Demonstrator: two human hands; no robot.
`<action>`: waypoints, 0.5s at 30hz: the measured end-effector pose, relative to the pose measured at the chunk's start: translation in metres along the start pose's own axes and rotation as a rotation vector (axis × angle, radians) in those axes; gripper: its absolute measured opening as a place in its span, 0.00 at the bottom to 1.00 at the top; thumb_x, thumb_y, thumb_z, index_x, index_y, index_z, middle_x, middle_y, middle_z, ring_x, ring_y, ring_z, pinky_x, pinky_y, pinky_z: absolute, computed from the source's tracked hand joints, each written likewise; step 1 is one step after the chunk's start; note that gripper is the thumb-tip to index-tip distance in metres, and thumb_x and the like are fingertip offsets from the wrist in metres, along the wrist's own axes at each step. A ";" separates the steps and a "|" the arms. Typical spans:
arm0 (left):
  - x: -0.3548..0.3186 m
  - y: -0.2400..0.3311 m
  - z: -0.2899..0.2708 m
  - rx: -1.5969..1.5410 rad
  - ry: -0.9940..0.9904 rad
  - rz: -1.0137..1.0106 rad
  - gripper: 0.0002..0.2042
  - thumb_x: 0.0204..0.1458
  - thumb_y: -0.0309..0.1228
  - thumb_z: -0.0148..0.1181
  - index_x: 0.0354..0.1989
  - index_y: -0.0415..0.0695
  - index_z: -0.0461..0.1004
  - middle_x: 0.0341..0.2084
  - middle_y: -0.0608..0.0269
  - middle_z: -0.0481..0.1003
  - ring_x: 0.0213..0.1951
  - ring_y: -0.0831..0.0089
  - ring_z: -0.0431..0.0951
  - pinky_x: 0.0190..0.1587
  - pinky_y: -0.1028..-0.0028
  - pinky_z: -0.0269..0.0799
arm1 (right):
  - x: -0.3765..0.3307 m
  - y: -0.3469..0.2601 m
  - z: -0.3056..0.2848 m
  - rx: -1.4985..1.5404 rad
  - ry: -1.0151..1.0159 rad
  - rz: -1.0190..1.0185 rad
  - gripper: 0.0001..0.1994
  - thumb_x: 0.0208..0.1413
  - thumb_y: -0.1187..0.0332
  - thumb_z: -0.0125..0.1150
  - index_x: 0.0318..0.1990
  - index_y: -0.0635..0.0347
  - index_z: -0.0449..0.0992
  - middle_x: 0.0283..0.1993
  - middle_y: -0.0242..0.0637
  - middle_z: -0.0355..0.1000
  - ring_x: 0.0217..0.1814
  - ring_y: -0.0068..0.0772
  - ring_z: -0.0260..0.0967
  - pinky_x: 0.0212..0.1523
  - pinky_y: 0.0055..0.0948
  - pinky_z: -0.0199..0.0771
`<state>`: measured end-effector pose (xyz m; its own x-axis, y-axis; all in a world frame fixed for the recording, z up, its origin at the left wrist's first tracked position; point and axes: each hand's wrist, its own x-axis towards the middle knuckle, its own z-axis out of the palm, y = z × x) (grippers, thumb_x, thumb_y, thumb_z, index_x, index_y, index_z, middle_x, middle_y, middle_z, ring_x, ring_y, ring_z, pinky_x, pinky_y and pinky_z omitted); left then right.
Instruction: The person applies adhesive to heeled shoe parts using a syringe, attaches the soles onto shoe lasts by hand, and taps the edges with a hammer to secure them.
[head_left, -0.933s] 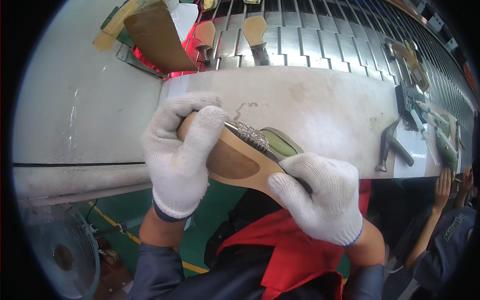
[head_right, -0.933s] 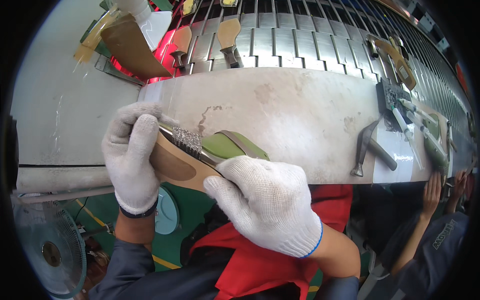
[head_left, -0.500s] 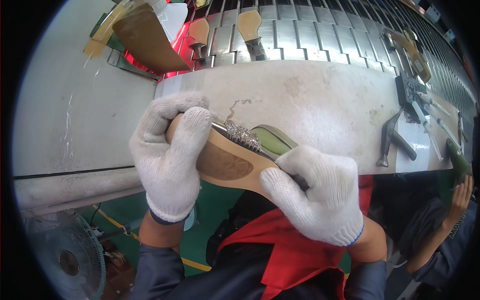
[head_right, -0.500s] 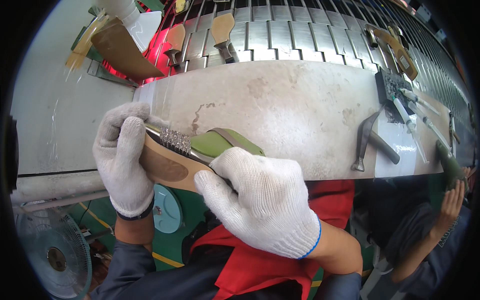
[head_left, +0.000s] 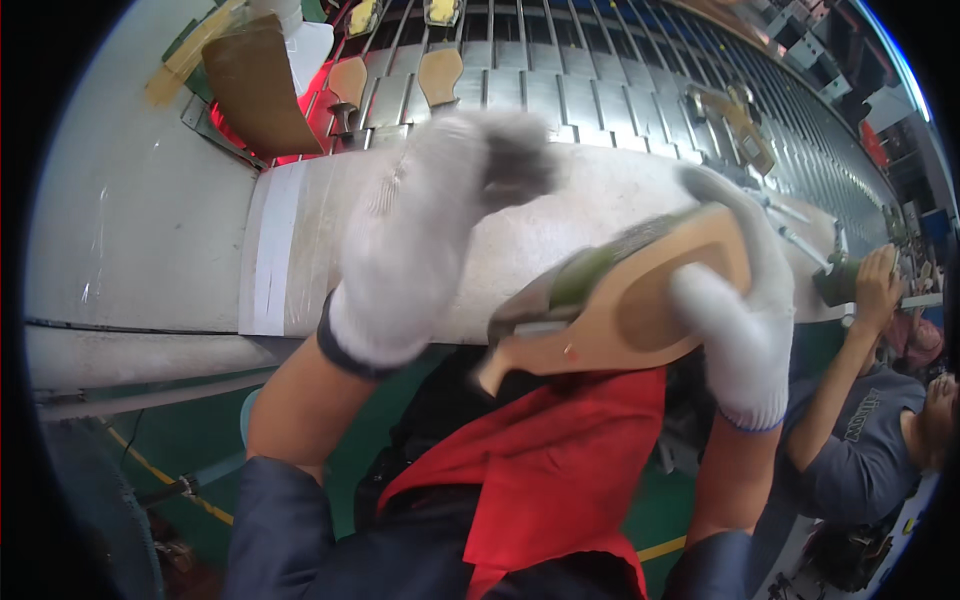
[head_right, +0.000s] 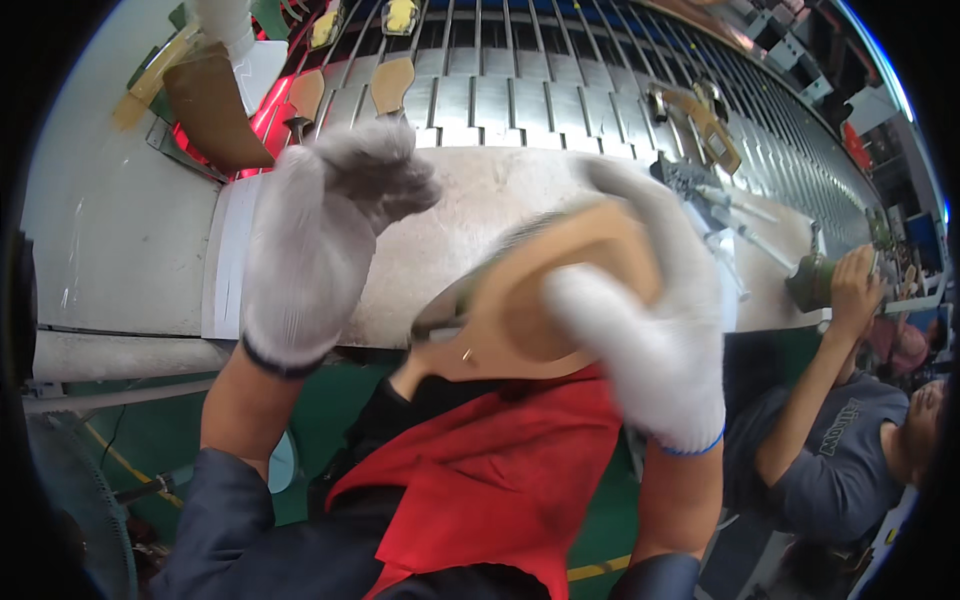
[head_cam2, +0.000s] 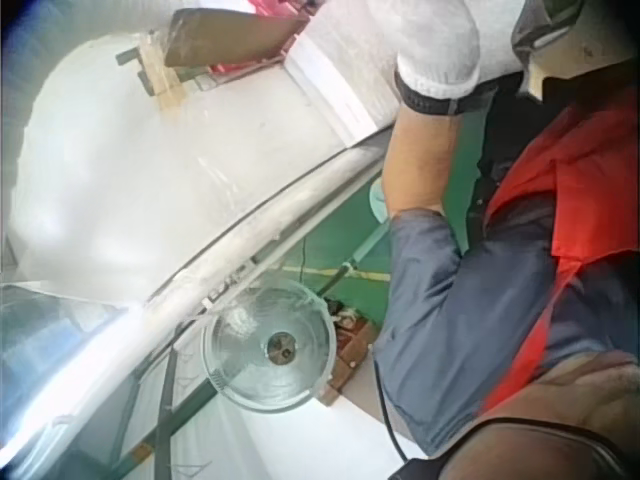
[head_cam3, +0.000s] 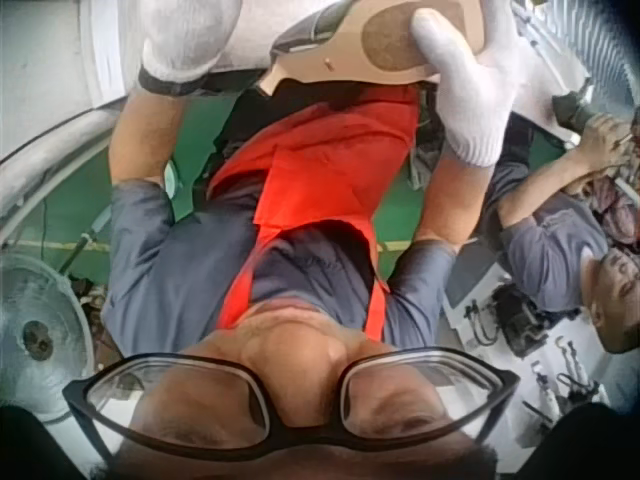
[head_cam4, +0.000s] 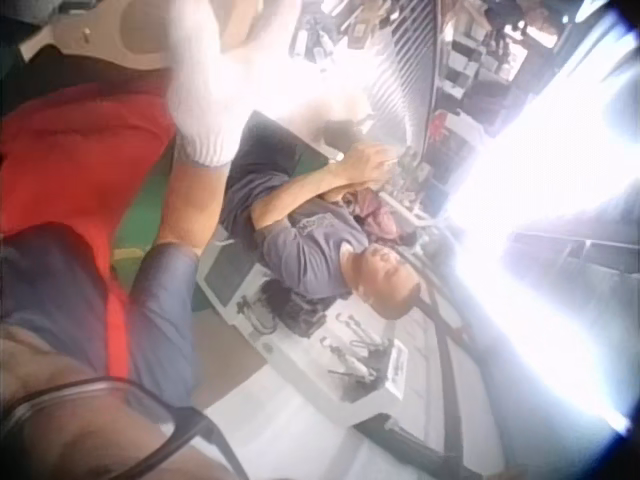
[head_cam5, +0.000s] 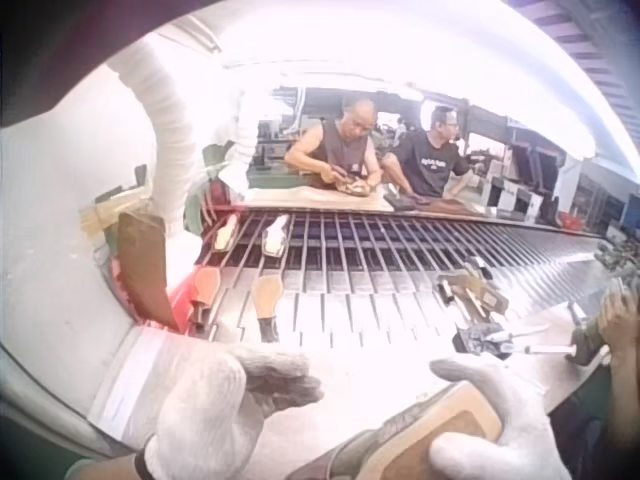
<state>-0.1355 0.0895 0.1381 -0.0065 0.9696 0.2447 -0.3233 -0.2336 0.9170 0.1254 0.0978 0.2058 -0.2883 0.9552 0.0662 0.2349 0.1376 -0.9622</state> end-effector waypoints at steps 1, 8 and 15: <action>-0.004 -0.024 -0.030 -0.176 0.021 -0.114 0.39 0.81 0.62 0.37 0.66 0.32 0.77 0.60 0.48 0.82 0.61 0.55 0.83 0.72 0.52 0.73 | -0.007 0.018 -0.005 0.123 0.137 0.053 0.34 0.64 0.62 0.62 0.74 0.74 0.70 0.59 0.50 0.81 0.62 0.42 0.83 0.67 0.40 0.83; -0.032 -0.067 -0.032 0.198 0.271 -0.044 0.30 0.85 0.47 0.37 0.55 0.34 0.83 0.50 0.54 0.84 0.51 0.69 0.83 0.60 0.67 0.78 | -0.097 0.125 0.061 0.636 0.187 0.303 0.26 0.68 0.71 0.64 0.71 0.69 0.69 0.62 0.55 0.79 0.53 0.47 0.87 0.49 0.39 0.93; -0.011 -0.048 -0.031 0.545 -0.206 0.373 0.40 0.83 0.58 0.30 0.47 0.35 0.85 0.47 0.47 0.83 0.50 0.58 0.84 0.59 0.61 0.78 | -0.040 0.028 0.058 -0.373 -0.052 -0.170 0.36 0.51 0.75 0.81 0.71 0.62 0.77 0.42 0.32 0.80 0.38 0.21 0.77 0.38 0.27 0.78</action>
<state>-0.1489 0.0919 0.0817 0.1728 0.7962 0.5798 0.1880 -0.6045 0.7741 0.0899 0.0488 0.1614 -0.3967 0.8973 0.1937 0.4971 0.3874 -0.7764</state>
